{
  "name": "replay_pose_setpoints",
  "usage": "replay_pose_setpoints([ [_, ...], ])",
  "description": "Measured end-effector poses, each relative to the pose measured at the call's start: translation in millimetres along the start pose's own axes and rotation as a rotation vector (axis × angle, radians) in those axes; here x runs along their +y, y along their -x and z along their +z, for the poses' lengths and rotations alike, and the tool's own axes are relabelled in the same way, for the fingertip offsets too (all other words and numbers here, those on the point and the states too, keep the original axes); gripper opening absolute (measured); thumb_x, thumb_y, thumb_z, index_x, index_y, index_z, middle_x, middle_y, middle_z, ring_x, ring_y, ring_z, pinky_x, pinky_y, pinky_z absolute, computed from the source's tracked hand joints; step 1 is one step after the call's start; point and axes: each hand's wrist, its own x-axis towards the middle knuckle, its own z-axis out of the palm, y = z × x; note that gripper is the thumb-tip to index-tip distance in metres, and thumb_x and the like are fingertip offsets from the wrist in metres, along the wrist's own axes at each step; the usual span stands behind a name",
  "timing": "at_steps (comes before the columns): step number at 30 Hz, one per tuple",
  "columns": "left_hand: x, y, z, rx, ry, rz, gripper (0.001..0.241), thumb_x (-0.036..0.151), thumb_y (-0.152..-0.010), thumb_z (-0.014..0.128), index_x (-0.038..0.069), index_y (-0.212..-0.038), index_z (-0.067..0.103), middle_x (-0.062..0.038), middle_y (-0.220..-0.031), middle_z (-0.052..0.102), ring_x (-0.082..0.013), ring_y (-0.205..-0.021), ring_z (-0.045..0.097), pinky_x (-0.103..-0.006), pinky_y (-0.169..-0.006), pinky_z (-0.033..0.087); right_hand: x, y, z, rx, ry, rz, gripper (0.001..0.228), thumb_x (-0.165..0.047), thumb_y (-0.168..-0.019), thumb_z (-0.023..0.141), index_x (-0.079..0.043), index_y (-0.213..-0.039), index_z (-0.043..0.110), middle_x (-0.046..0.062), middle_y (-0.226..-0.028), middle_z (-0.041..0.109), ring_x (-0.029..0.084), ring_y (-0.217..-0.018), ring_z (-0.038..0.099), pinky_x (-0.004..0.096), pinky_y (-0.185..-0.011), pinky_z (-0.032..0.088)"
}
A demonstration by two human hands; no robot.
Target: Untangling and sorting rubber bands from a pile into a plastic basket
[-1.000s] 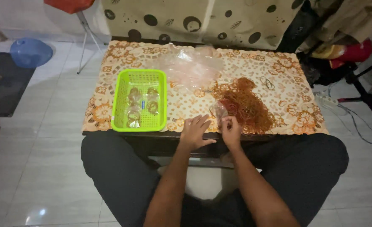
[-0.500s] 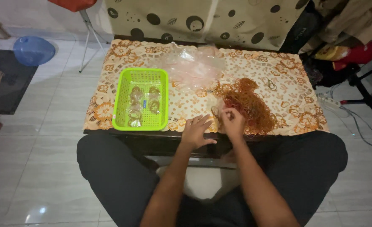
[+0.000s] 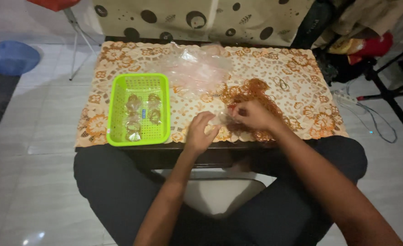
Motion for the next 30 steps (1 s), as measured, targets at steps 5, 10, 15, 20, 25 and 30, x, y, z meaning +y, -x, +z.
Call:
replay_pose_setpoints([
  [5, 33.5, -3.6, -11.4, -0.045, 0.113, -0.009, 0.033, 0.015, -0.088, 0.078, 0.006, -0.120, 0.070, -0.014, -0.117, 0.065, -0.0337, -0.101, 0.068, -0.0369, -0.083, 0.057, 9.4, 7.7, 1.6, -0.009, -0.002, -0.026, 0.016, -0.021, -0.087, 0.068, -0.008, -0.093, 0.074, 0.016, -0.089, 0.076, 0.039, -0.092, 0.073, 0.047, -0.084, 0.055],
  [10, 38.4, -0.6, -6.8, -0.027, 0.075, 0.012, 0.029, 0.012, -0.086, 0.080, 0.005, -0.113, 0.072, -0.012, -0.108, 0.065, -0.0307, -0.092, 0.069, -0.0340, -0.075, 0.057, 25.6, 13.3, 25.5, 0.091, -0.076, -0.062, 0.016, -0.020, -0.083, 0.073, -0.007, -0.093, 0.075, 0.015, -0.082, 0.075, 0.037, -0.086, 0.073, 0.047, -0.077, 0.055],
  [15, 45.3, -1.1, 3.0, 0.052, 0.126, 0.022, 0.021, 0.021, -0.085, 0.085, 0.009, -0.099, 0.074, -0.008, -0.086, 0.070, -0.0320, -0.079, 0.072, -0.0399, -0.068, 0.057, 9.0, 19.5, 40.3, 0.161, -0.357, 0.046, 0.012, -0.015, -0.080, 0.077, -0.008, -0.090, 0.078, 0.000, -0.073, 0.071, 0.013, -0.069, 0.064, 0.028, -0.065, 0.054],
  [20, 59.2, -4.9, -4.7, 0.101, 0.213, -0.151, 0.007, 0.019, -0.094, 0.076, 0.012, -0.093, 0.078, -0.009, -0.072, 0.069, -0.0304, -0.065, 0.069, -0.0360, -0.062, 0.053, 4.7, 8.9, 45.9, 0.150, -0.486, 0.048, 0.011, -0.010, -0.081, 0.080, -0.007, -0.092, 0.078, -0.002, -0.070, 0.066, 0.009, -0.061, 0.059, 0.025, -0.058, 0.052],
  [25, 43.0, -3.8, 9.5, 0.133, 0.294, -0.350, 0.018, 0.024, -0.086, 0.085, 0.009, -0.095, 0.082, -0.002, -0.044, 0.043, -0.0105, -0.045, 0.043, -0.0241, -0.046, 0.038, -9.1, 9.7, 40.4, 0.137, -0.392, -0.001, 0.010, -0.015, -0.082, 0.082, -0.011, -0.090, 0.080, 0.002, -0.074, 0.074, 0.011, -0.069, 0.062, 0.029, -0.063, 0.052],
  [30, 34.4, -6.9, 17.0, 0.104, 0.320, -0.451, 0.014, 0.020, -0.087, 0.082, 0.008, -0.093, 0.081, 0.000, -0.044, 0.040, -0.0088, -0.046, 0.040, -0.0240, -0.045, 0.034, -5.1, 7.8, 40.6, 0.119, -0.308, -0.108, 0.007, -0.009, -0.085, 0.076, -0.007, -0.092, 0.079, 0.013, -0.082, 0.074, 0.026, -0.079, 0.068, 0.040, -0.074, 0.053],
])
